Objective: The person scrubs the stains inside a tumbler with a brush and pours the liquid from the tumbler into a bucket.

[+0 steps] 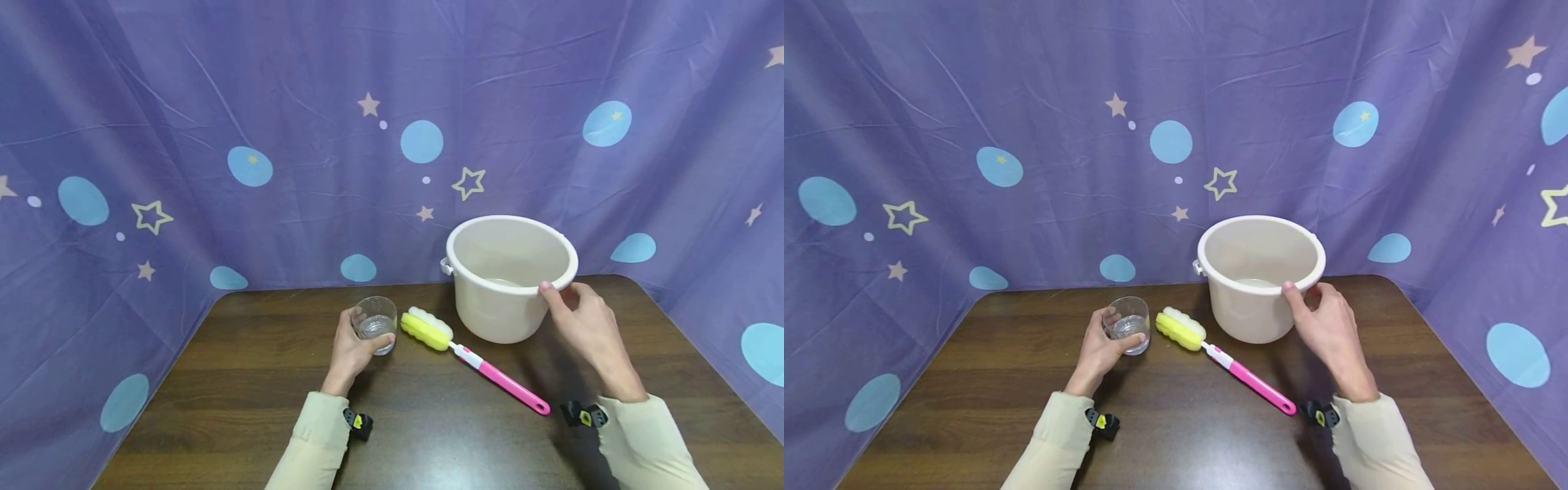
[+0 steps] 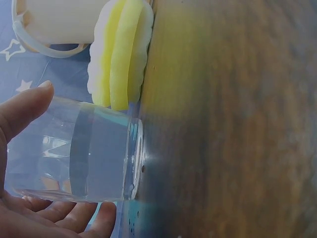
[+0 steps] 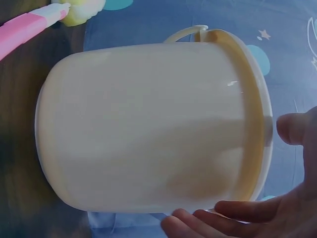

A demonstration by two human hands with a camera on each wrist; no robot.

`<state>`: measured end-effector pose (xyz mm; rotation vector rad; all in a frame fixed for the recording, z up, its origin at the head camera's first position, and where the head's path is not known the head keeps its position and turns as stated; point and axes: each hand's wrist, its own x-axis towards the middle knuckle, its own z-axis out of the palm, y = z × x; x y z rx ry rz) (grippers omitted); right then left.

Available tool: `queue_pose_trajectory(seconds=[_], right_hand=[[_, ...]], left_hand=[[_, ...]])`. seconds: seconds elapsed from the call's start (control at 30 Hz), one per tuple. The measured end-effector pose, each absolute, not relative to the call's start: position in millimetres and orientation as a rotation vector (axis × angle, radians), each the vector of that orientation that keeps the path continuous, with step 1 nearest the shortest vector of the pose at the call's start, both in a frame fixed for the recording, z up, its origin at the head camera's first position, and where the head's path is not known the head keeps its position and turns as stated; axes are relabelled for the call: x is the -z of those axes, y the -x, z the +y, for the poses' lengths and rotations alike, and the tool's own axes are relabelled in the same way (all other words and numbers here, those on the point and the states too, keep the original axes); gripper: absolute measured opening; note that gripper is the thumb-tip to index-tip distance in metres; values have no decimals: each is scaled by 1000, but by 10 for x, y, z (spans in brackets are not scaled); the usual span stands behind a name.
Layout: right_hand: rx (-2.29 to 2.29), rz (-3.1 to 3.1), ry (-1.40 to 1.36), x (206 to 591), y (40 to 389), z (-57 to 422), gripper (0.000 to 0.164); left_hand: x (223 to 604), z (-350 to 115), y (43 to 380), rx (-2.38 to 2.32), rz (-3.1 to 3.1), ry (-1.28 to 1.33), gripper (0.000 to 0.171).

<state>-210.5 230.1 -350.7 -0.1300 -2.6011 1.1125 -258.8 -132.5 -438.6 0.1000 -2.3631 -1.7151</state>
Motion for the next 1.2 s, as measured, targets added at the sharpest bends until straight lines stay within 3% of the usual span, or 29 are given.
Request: queue_pose_trajectory(seconds=[1.2], right_hand=[[-1516,-2255,156,3782,2306,2270,70]], left_hand=[[4382,-1316,2581,1718,-2350,-91,84]])
